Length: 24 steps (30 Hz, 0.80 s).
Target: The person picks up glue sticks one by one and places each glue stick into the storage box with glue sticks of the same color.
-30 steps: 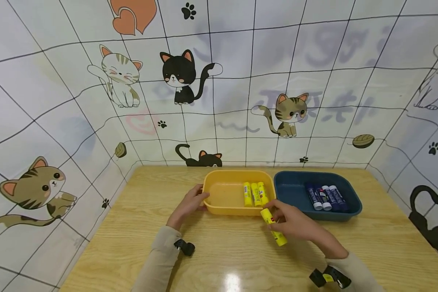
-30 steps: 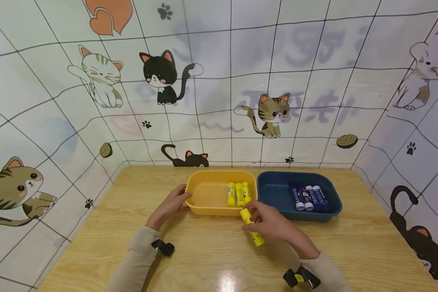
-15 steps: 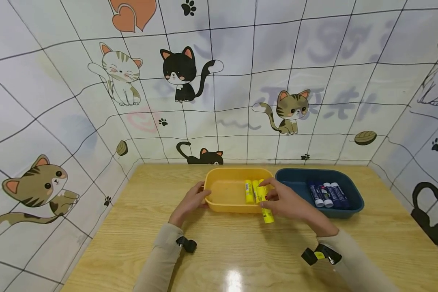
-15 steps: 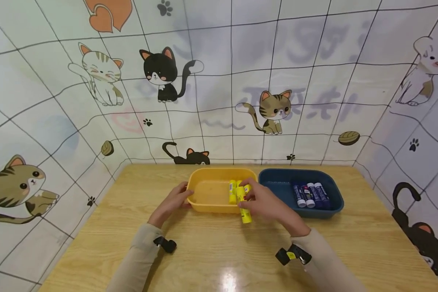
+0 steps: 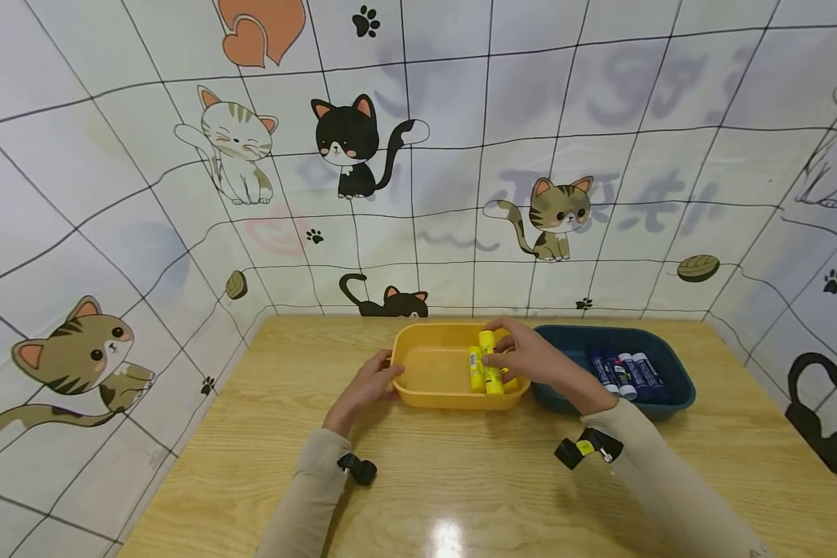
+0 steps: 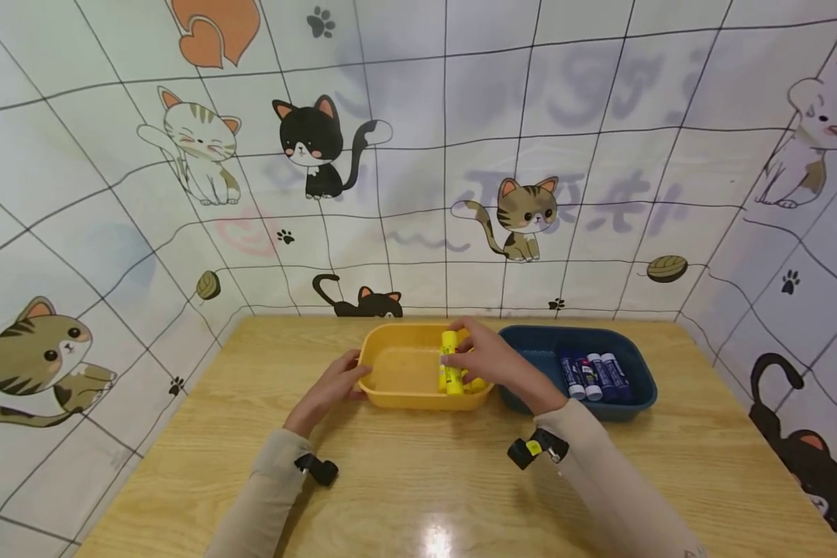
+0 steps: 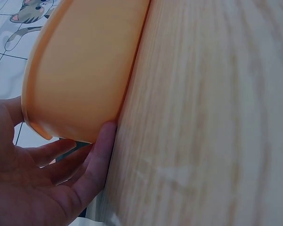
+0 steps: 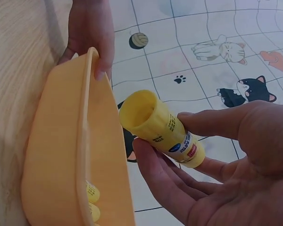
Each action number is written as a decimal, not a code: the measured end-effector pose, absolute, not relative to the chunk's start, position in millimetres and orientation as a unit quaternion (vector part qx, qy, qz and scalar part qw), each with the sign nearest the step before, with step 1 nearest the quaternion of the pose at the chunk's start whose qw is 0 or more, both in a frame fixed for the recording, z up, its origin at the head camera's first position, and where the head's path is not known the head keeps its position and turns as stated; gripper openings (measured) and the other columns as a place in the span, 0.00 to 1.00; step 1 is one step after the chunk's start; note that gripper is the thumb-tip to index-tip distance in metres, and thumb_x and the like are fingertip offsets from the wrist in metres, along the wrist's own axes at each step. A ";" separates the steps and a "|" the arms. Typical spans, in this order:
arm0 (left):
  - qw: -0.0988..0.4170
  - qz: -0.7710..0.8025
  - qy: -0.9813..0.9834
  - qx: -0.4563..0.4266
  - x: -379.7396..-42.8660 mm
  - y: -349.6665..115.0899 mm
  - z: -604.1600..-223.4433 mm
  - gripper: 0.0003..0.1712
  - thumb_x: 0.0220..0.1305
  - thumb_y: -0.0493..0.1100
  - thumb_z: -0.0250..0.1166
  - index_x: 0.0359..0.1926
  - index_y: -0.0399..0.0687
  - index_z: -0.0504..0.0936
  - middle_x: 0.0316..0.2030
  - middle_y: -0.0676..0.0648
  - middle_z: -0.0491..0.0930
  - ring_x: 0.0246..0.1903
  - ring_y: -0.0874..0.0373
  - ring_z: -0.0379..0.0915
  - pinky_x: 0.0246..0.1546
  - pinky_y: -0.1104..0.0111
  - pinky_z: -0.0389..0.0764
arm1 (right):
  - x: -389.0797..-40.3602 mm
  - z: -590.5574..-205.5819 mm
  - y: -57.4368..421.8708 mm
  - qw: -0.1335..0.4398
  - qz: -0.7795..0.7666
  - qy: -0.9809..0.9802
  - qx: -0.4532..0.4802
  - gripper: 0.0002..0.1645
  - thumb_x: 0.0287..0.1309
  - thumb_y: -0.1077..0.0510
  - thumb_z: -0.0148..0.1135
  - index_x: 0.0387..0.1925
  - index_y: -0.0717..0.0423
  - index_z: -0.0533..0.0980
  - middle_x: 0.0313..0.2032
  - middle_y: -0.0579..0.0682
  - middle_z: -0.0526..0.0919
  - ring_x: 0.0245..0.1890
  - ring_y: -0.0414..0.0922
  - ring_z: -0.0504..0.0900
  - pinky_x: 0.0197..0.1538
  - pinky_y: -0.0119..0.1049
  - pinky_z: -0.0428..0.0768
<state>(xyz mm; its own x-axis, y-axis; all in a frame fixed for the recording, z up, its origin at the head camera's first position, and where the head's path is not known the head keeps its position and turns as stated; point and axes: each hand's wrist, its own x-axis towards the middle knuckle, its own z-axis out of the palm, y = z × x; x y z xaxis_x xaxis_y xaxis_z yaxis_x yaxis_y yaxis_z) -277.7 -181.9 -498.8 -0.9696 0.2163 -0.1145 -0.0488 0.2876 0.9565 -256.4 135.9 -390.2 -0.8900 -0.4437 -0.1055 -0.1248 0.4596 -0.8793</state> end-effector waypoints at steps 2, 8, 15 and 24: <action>0.110 0.595 0.794 0.055 -278.0 -181.8 -499.4 0.29 0.78 0.45 0.56 0.75 0.42 0.65 0.64 0.33 0.74 0.55 0.42 0.81 0.46 0.53 0.90 | -262.2 -388.8 133.2 0.166 -0.490 0.839 -0.166 0.36 0.71 0.59 0.63 0.72 0.62 0.59 0.55 0.71 0.76 0.42 0.51 0.86 0.45 0.50 0.90; 0.119 0.595 0.792 0.063 -279.3 -182.6 -501.0 0.31 0.79 0.44 0.55 0.76 0.39 0.62 0.65 0.31 0.72 0.57 0.39 0.79 0.48 0.49 0.89 | -280.1 -391.9 126.4 0.179 -0.485 0.842 -0.157 0.37 0.72 0.58 0.62 0.74 0.61 0.57 0.57 0.72 0.75 0.43 0.52 0.87 0.50 0.54 0.89; 0.111 0.594 0.794 0.064 -277.4 -180.9 -498.2 0.30 0.78 0.45 0.57 0.75 0.41 0.65 0.64 0.33 0.74 0.57 0.40 0.79 0.47 0.52 0.90 | -296.6 -395.9 122.8 0.193 -0.479 0.843 -0.150 0.38 0.72 0.58 0.62 0.74 0.61 0.57 0.59 0.72 0.74 0.51 0.56 0.86 0.50 0.50 0.90; 0.116 0.595 0.792 0.071 -277.9 -181.3 -499.6 0.31 0.80 0.44 0.53 0.77 0.38 0.61 0.67 0.29 0.70 0.60 0.33 0.76 0.49 0.47 0.88 | -313.8 -398.9 115.9 0.208 -0.453 0.857 -0.130 0.39 0.71 0.57 0.63 0.74 0.62 0.55 0.58 0.70 0.76 0.54 0.60 0.84 0.51 0.50 0.90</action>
<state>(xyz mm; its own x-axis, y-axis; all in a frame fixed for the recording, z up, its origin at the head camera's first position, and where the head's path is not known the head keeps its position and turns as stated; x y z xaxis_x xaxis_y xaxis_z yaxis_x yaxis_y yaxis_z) -277.9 -181.3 -499.6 -0.9628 0.2514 -0.0992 -0.0251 0.2822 0.9590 -313.8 115.9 -398.9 -0.8795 -0.4111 -0.2398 -0.0336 0.5562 -0.8304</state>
